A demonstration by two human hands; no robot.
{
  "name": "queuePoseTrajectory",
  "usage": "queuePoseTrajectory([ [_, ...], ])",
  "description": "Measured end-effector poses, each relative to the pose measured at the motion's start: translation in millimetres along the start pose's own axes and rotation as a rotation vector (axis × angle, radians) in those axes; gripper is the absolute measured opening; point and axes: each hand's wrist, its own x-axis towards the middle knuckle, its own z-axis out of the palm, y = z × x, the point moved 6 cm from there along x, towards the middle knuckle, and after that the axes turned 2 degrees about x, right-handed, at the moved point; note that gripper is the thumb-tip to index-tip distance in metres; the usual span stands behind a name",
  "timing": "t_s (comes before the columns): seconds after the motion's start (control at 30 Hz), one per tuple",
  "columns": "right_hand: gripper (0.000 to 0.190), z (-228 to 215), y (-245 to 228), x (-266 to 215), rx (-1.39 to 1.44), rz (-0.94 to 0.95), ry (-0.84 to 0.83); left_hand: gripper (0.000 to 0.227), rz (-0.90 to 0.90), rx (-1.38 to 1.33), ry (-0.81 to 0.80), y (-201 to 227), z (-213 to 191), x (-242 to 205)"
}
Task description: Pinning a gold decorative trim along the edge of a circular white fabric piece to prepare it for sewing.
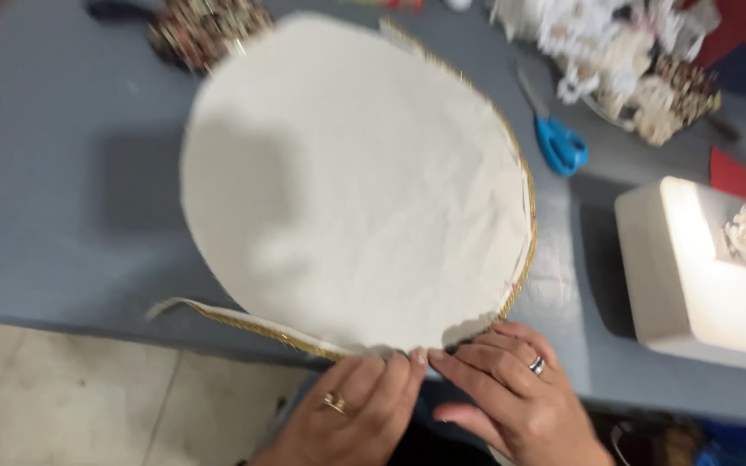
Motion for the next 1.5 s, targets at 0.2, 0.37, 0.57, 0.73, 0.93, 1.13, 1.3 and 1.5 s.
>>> queuePoseTrajectory([
  [0.2,0.039,-40.9,-5.0,102.6,-0.062,-0.246,-0.172,0.016,-0.033,-0.121,-0.021,4.4,-5.3,3.9],
  [0.37,0.009,6.6,35.1,230.2,0.033,-0.224,-0.086,0.008,-0.079,-0.123,0.050,10.2,-3.2,-3.2],
  [0.57,0.026,150.1,117.1,336.8,0.235,0.029,0.120,0.013,-0.024,0.078,0.120,17.5,14.7,-19.0],
  [0.73,0.027,172.7,106.4,354.7,0.436,0.143,0.113,0.008,-0.058,0.069,0.155,12.4,15.3,-17.0],
  [0.93,0.032,190.9,114.2,362.4,0.472,0.215,0.161,0.015,-0.215,-0.016,0.162,8.0,5.4,-4.8],
  [1.13,0.020,179.2,102.7,359.4,0.473,0.247,0.147,0.014,-0.269,-0.111,0.133,3.8,1.9,-3.6],
  [1.3,0.013,179.0,106.0,358.4,0.487,0.281,0.171,0.005,-0.152,-0.047,0.158,6.7,10.6,-13.1],
  [1.5,0.011,178.8,114.2,356.2,0.726,0.485,0.130,0.016,-0.078,-0.008,0.075,12.4,16.0,-20.6],
])
